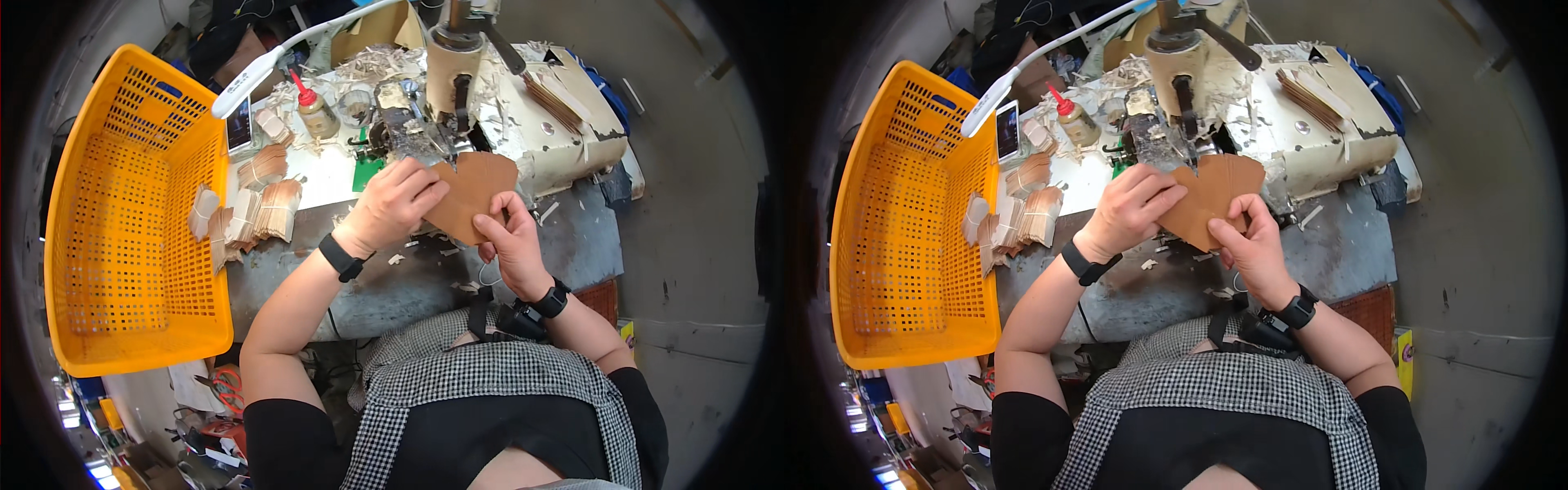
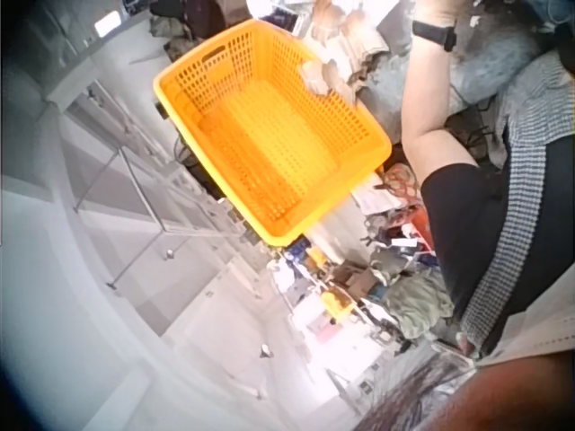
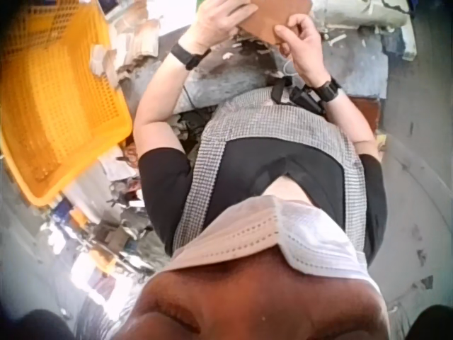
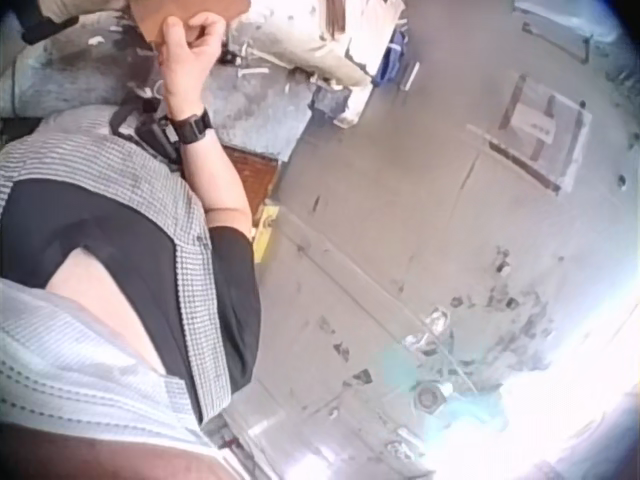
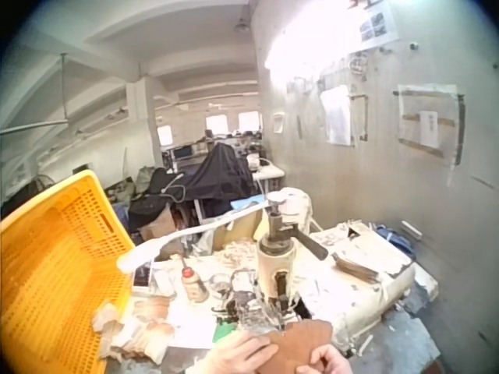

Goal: Skiving the edges of leather shoe components using a specialized machine.

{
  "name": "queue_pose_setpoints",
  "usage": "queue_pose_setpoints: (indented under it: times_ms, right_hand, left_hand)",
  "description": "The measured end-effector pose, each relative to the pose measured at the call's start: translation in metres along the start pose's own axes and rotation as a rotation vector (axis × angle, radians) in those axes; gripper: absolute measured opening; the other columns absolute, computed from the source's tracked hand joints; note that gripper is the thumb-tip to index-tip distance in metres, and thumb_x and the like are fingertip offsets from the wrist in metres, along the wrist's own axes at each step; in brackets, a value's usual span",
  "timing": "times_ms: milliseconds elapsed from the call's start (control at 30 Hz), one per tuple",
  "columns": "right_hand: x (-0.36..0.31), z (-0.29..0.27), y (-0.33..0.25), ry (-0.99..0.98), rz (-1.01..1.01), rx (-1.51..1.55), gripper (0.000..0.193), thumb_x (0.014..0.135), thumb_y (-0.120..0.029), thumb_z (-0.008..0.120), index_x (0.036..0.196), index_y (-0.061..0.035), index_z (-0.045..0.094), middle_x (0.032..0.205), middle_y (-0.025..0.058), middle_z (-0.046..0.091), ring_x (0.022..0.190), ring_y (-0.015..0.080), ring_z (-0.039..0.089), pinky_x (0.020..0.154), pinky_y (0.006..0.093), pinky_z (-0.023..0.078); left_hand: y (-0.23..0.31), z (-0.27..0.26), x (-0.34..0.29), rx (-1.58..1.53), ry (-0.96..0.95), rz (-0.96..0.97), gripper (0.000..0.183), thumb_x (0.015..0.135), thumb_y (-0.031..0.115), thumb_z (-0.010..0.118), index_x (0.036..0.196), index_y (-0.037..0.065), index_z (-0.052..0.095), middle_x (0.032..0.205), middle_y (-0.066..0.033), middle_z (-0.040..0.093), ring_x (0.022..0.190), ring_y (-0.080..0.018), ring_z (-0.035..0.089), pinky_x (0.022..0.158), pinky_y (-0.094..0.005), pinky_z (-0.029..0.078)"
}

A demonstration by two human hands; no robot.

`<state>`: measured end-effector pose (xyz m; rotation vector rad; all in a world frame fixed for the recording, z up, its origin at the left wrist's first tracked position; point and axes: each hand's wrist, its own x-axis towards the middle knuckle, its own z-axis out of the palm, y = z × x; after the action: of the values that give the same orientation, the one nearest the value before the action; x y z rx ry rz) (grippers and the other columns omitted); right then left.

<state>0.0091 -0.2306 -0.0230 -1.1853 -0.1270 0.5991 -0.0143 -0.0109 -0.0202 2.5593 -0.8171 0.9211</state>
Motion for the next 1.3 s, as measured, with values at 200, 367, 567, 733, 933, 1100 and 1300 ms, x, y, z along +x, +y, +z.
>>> queue_pose_setpoints:
  times_ms: [200, 367, 567, 733, 933, 1100, 1300]
  right_hand:
    - [0.001, 0.001, 0.0, 0.015, -0.019, 0.008, 0.025, 0.088, -0.01, 0.066, 0.092, -0.0131, 0.042, 0.07, -0.0019, 0.055, 0.045, 0.0042, 0.046, 0.041, 0.02, 0.036]
    - [0.0, -0.003, 0.0, 0.041, -0.045, 0.015, 0.026, 0.086, -0.006, 0.066, 0.09, -0.0138, 0.042, 0.072, -0.0032, 0.052, 0.045, 0.0037, 0.043, 0.04, 0.0198, 0.035]
    - [-0.002, -0.009, -0.002, 0.042, -0.02, 0.028, 0.025, 0.087, -0.006, 0.064, 0.09, -0.0137, 0.041, 0.075, -0.0019, 0.052, 0.045, 0.0046, 0.042, 0.04, 0.0201, 0.036]
    - [0.001, -0.011, -0.008, 0.032, 0.012, 0.026, 0.023, 0.088, -0.006, 0.062, 0.089, -0.0138, 0.041, 0.073, -0.0019, 0.051, 0.045, 0.0053, 0.041, 0.04, 0.0215, 0.035]
    - [0.0, -0.009, -0.009, 0.05, 0.024, 0.007, 0.023, 0.087, -0.004, 0.061, 0.089, -0.0135, 0.04, 0.072, -0.0021, 0.05, 0.046, 0.0058, 0.042, 0.041, 0.0218, 0.035]
    - [-0.004, -0.004, -0.006, 0.057, 0.025, 0.026, 0.024, 0.087, -0.003, 0.062, 0.09, -0.0131, 0.041, 0.072, -0.0018, 0.051, 0.047, 0.0061, 0.044, 0.041, 0.0214, 0.035]
    - [-0.01, 0.01, -0.007, 0.141, 0.053, 0.02, 0.024, 0.086, -0.003, 0.062, 0.091, -0.0131, 0.041, 0.073, -0.0012, 0.053, 0.047, 0.0062, 0.046, 0.041, 0.0208, 0.035]
  left_hand:
    - [-0.004, 0.004, 0.007, 0.0, -0.005, -0.007, 0.043, 0.058, 0.0, 0.063, 0.101, 0.005, 0.067, 0.097, -0.0066, 0.064, 0.088, -0.0251, 0.06, 0.076, -0.0363, 0.053]
    - [0.003, 0.004, 0.005, -0.02, -0.033, -0.027, 0.049, 0.058, 0.001, 0.065, 0.107, 0.002, 0.065, 0.105, -0.0084, 0.064, 0.093, -0.0263, 0.06, 0.08, -0.0364, 0.053]
    - [0.017, -0.011, 0.002, -0.068, -0.005, -0.079, 0.05, 0.062, 0.003, 0.067, 0.112, 0.002, 0.063, 0.111, -0.0097, 0.061, 0.099, -0.0279, 0.06, 0.084, -0.0364, 0.052]
    - [0.011, -0.034, -0.006, 0.076, 0.079, -0.195, 0.031, 0.07, 0.002, 0.069, 0.101, 0.003, 0.066, 0.1, -0.0095, 0.063, 0.095, -0.0286, 0.06, 0.081, -0.0368, 0.052]
    - [-0.023, -0.055, -0.017, 0.196, 0.091, -0.476, 0.029, 0.077, 0.005, 0.066, 0.106, 0.003, 0.065, 0.104, -0.0114, 0.064, 0.097, -0.0299, 0.061, 0.084, -0.0375, 0.05]
    - [-0.098, -0.031, -0.04, 0.094, -0.019, -0.712, 0.036, 0.078, 0.008, 0.066, 0.114, 0.001, 0.062, 0.107, -0.0154, 0.063, 0.097, -0.0293, 0.062, 0.086, -0.036, 0.049]
    - [-0.184, 0.009, -0.027, 0.082, -0.369, -0.704, 0.041, 0.075, 0.008, 0.063, 0.115, 0.003, 0.062, 0.113, -0.0201, 0.064, 0.1, -0.0353, 0.064, 0.088, -0.0423, 0.05]
